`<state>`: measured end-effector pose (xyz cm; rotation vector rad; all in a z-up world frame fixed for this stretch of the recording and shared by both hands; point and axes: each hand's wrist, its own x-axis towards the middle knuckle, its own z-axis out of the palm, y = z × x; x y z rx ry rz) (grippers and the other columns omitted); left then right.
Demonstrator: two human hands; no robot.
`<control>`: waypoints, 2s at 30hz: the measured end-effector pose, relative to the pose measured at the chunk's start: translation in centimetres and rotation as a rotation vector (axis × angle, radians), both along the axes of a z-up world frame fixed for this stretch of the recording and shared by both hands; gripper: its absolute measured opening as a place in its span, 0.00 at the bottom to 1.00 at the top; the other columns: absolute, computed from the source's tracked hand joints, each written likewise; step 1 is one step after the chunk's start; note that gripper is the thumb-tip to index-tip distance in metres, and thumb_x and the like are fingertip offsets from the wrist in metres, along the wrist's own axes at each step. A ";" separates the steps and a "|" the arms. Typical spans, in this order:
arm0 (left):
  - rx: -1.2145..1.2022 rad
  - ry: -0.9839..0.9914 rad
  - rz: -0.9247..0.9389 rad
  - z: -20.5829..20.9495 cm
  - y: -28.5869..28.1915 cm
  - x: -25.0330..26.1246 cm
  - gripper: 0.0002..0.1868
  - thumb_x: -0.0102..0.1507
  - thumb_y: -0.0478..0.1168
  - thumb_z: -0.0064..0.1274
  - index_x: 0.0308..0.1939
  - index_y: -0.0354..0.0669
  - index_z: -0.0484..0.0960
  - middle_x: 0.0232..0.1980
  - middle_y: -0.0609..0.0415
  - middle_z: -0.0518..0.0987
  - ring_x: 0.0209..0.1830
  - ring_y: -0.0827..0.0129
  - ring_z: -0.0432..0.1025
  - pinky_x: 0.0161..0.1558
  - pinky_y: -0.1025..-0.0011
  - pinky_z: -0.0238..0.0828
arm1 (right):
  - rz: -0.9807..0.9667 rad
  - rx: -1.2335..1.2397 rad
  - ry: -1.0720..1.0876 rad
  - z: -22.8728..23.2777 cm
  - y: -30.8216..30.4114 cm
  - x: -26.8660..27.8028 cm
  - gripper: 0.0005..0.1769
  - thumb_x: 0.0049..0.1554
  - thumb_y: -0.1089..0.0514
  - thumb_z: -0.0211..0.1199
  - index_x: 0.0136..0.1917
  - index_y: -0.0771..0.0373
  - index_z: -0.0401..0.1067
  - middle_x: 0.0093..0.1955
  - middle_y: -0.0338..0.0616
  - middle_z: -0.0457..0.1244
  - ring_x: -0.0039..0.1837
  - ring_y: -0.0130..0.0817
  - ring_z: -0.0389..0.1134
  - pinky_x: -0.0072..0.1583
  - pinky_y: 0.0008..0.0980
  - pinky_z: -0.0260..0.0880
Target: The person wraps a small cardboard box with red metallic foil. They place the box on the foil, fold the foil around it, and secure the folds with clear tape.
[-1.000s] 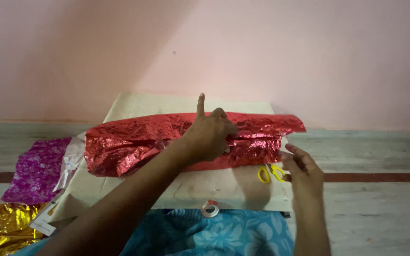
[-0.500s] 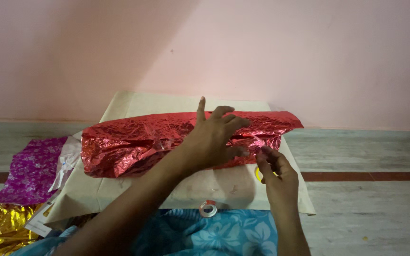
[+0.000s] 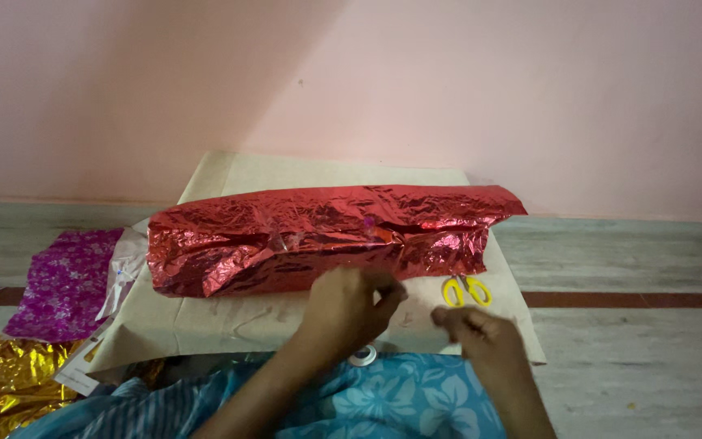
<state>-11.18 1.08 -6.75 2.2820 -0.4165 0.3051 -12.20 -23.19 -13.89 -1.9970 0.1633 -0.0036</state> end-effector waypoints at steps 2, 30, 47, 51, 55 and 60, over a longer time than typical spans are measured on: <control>-0.022 -0.032 0.031 -1.7 0.2 -0.5 0.06 0.56 0.46 0.63 0.31 0.50 0.89 0.30 0.56 0.83 0.29 0.57 0.79 0.35 0.62 0.76 | 0.133 0.054 -0.005 -3.1 0.5 -1.4 0.17 0.55 0.52 0.64 0.50 0.61 0.86 0.40 0.38 0.76 0.39 0.23 0.70 0.42 0.24 0.69; 0.394 0.072 -0.084 -7.6 -7.0 5.4 0.10 0.59 0.42 0.54 0.39 0.59 0.91 0.45 0.52 0.85 0.45 0.57 0.80 0.46 0.57 0.76 | -0.256 0.010 0.099 -10.3 3.7 -2.5 0.23 0.58 0.41 0.62 0.48 0.62 0.83 0.37 0.40 0.74 0.34 0.30 0.69 0.36 0.31 0.69; 0.191 -0.075 -0.070 -6.1 -5.7 3.8 0.11 0.61 0.48 0.57 0.39 0.47 0.88 0.36 0.46 0.84 0.35 0.50 0.79 0.39 0.52 0.75 | -0.065 -0.359 0.196 -7.8 2.3 -4.3 0.22 0.60 0.40 0.55 0.47 0.58 0.81 0.35 0.46 0.72 0.41 0.43 0.74 0.49 0.40 0.72; 0.105 -0.075 -0.119 -3.6 -5.0 1.5 0.11 0.63 0.47 0.56 0.36 0.45 0.87 0.34 0.47 0.84 0.32 0.50 0.78 0.37 0.53 0.74 | -0.213 -0.554 0.046 -3.1 -0.7 -4.7 0.22 0.59 0.38 0.61 0.47 0.58 0.79 0.37 0.50 0.70 0.42 0.47 0.73 0.49 0.43 0.72; 0.067 -0.035 -0.107 -2.1 -4.8 0.3 0.11 0.62 0.48 0.58 0.35 0.45 0.87 0.31 0.48 0.83 0.28 0.52 0.78 0.35 0.54 0.74 | -0.319 -0.751 -0.395 0.4 -4.3 -3.2 0.10 0.59 0.51 0.63 0.51 0.53 0.80 0.47 0.45 0.68 0.49 0.45 0.70 0.51 0.44 0.70; 0.064 -0.040 -0.138 -2.1 -5.2 -0.3 0.11 0.61 0.48 0.59 0.35 0.45 0.87 0.29 0.49 0.84 0.28 0.55 0.78 0.36 0.56 0.74 | -0.168 -0.864 -0.395 0.9 -5.5 -0.5 0.10 0.53 0.56 0.67 0.49 0.50 0.83 0.50 0.41 0.68 0.56 0.44 0.67 0.57 0.41 0.69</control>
